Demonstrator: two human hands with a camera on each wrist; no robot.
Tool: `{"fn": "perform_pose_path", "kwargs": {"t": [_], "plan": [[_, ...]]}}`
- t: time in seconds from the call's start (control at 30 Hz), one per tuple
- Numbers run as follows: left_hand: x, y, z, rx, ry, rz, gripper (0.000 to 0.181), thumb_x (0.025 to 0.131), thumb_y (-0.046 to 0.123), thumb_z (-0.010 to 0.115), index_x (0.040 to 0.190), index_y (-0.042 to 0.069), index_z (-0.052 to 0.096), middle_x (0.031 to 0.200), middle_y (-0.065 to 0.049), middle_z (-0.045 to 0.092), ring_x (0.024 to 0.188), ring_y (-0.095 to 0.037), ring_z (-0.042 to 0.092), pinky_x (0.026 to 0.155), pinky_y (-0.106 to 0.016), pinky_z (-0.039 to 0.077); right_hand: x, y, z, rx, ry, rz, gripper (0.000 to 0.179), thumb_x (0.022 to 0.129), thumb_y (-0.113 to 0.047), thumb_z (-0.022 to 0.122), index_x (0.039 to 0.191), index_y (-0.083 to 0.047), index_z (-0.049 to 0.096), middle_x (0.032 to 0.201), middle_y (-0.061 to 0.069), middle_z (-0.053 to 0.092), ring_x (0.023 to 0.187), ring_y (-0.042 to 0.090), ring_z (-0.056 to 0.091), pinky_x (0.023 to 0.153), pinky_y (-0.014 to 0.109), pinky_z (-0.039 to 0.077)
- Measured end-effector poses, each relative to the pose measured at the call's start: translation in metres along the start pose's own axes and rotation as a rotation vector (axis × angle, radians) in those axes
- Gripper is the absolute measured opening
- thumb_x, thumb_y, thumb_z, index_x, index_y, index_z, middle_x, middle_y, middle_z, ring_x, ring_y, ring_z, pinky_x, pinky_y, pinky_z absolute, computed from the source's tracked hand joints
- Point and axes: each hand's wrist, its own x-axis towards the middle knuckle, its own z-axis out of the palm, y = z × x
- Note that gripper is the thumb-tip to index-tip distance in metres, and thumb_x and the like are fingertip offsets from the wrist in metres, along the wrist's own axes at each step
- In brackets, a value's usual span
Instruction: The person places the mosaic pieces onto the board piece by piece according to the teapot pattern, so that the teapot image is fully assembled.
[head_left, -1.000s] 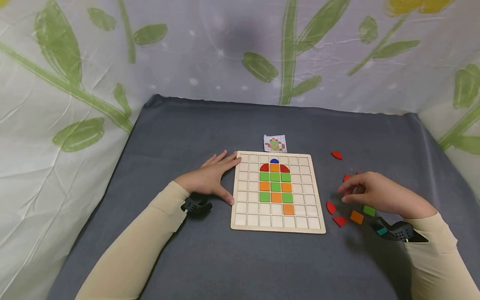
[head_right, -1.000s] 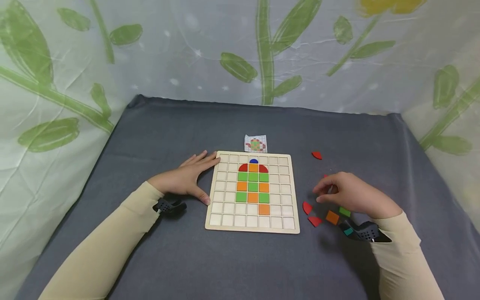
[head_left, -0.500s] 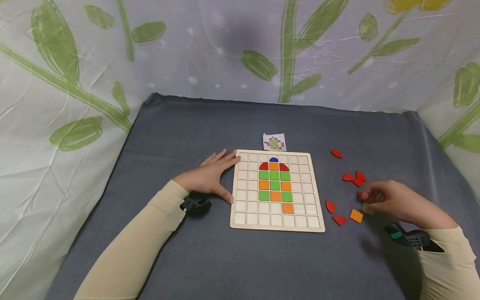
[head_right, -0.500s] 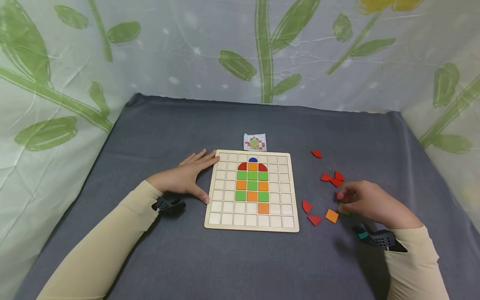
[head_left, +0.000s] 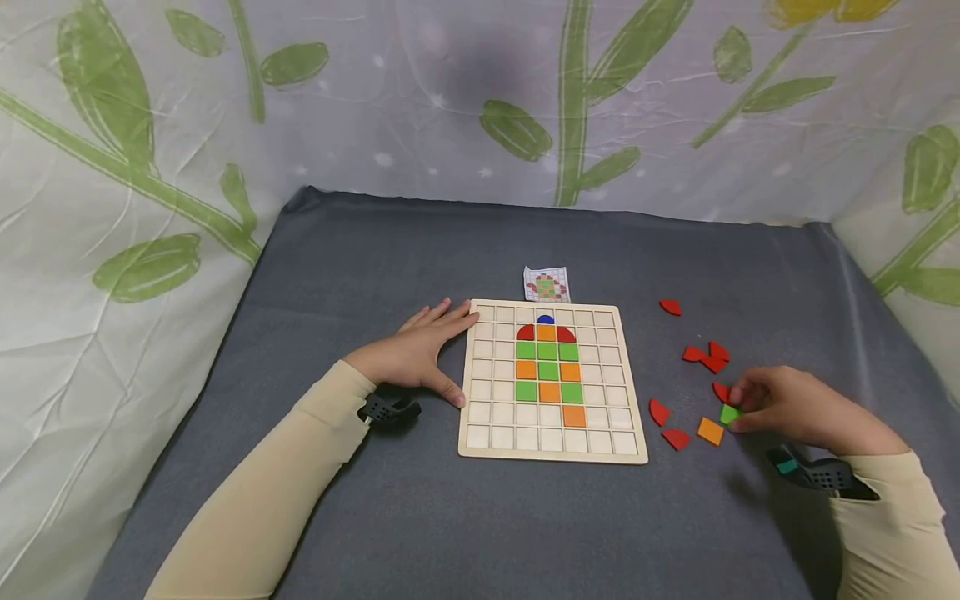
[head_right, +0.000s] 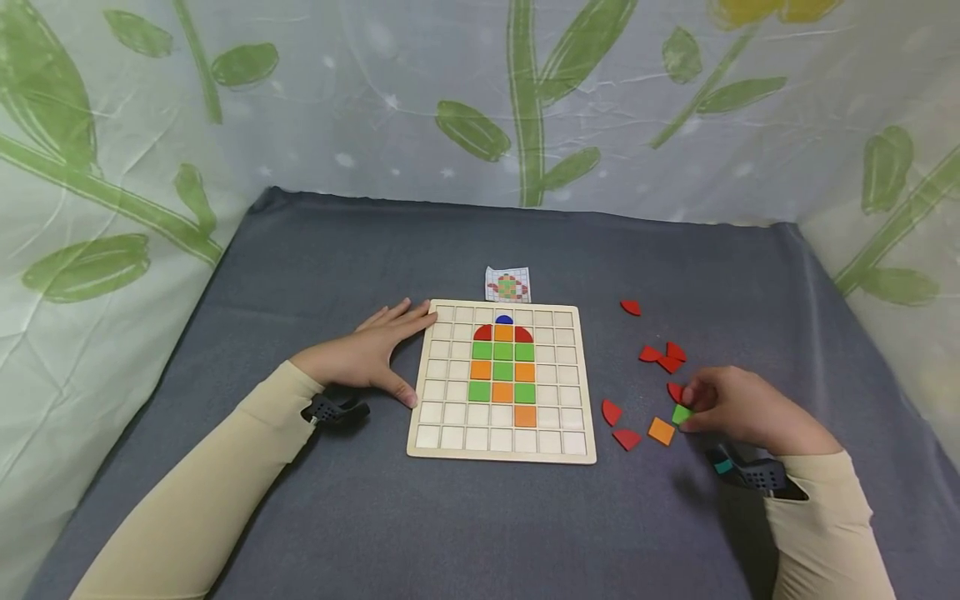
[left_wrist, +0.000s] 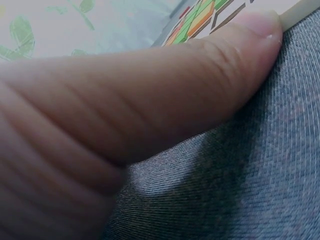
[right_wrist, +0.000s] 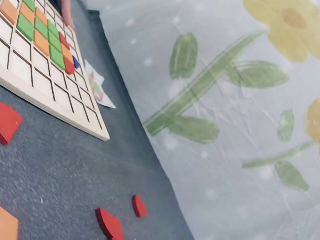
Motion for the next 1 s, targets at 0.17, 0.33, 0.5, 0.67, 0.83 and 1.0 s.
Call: {"fn": "perform_pose_path", "kwargs": {"t": [0.17, 0.33, 0.5, 0.67, 0.83, 1.0], "plan": [[0.0, 0.0, 0.001, 0.0, 0.002, -0.004, 0.134, 0.067, 0.056, 0.097, 0.17, 0.019, 0.02, 0.177, 0.0, 0.005, 0.164, -0.026, -0.009, 0.131, -0.05, -0.006, 0.002, -0.007, 0.003, 0.013, -0.006, -0.025, 0.027, 0.082, -0.024, 0.091, 0.092, -0.011, 0.07, 0.084, -0.007, 0.069, 0.076, 0.01, 0.059, 0.064, 0.026, 0.049], [0.002, -0.001, 0.001, -0.001, 0.0, -0.006, 0.134, 0.066, 0.056, 0.097, 0.17, 0.02, 0.02, 0.177, 0.001, 0.005, 0.164, -0.026, -0.008, 0.131, -0.05, -0.007, 0.004, -0.014, 0.004, 0.001, 0.013, -0.079, 0.017, 0.088, -0.021, 0.086, 0.091, -0.014, 0.071, 0.082, -0.009, 0.069, 0.073, 0.006, 0.056, 0.063, 0.025, 0.047], [0.003, -0.001, 0.001, -0.003, -0.006, 0.0, 0.134, 0.067, 0.057, 0.096, 0.17, 0.02, 0.019, 0.177, 0.001, 0.004, 0.164, -0.025, -0.009, 0.131, -0.05, -0.007, 0.01, -0.024, 0.002, -0.001, 0.019, -0.158, 0.012, 0.092, -0.017, 0.082, 0.093, -0.012, 0.071, 0.084, -0.009, 0.07, 0.07, 0.003, 0.054, 0.061, 0.025, 0.046], [0.002, 0.0, 0.0, -0.005, -0.008, 0.005, 0.134, 0.067, 0.056, 0.097, 0.17, 0.02, 0.019, 0.177, 0.001, 0.004, 0.163, -0.025, -0.009, 0.131, -0.049, -0.007, 0.019, -0.041, -0.004, 0.006, -0.009, -0.19, 0.007, 0.095, -0.015, 0.078, 0.095, -0.011, 0.072, 0.087, -0.008, 0.071, 0.072, 0.004, 0.056, 0.062, 0.025, 0.048], [0.001, 0.001, 0.0, -0.008, -0.012, 0.007, 0.134, 0.067, 0.056, 0.097, 0.17, 0.02, 0.019, 0.177, 0.001, 0.004, 0.163, -0.026, -0.01, 0.131, -0.05, -0.007, 0.029, -0.064, -0.009, 0.013, -0.042, -0.223, 0.005, 0.095, -0.012, 0.078, 0.093, -0.013, 0.073, 0.085, -0.007, 0.07, 0.074, 0.008, 0.058, 0.065, 0.026, 0.049], [0.0, -0.001, 0.001, -0.003, -0.001, 0.004, 0.135, 0.066, 0.056, 0.097, 0.17, 0.019, 0.019, 0.178, 0.0, 0.004, 0.163, -0.026, -0.01, 0.131, -0.051, -0.006, 0.043, -0.095, -0.011, 0.003, -0.079, -0.262, 0.005, 0.095, -0.008, 0.078, 0.095, -0.012, 0.075, 0.087, -0.006, 0.069, 0.074, 0.011, 0.058, 0.064, 0.028, 0.051]]}}
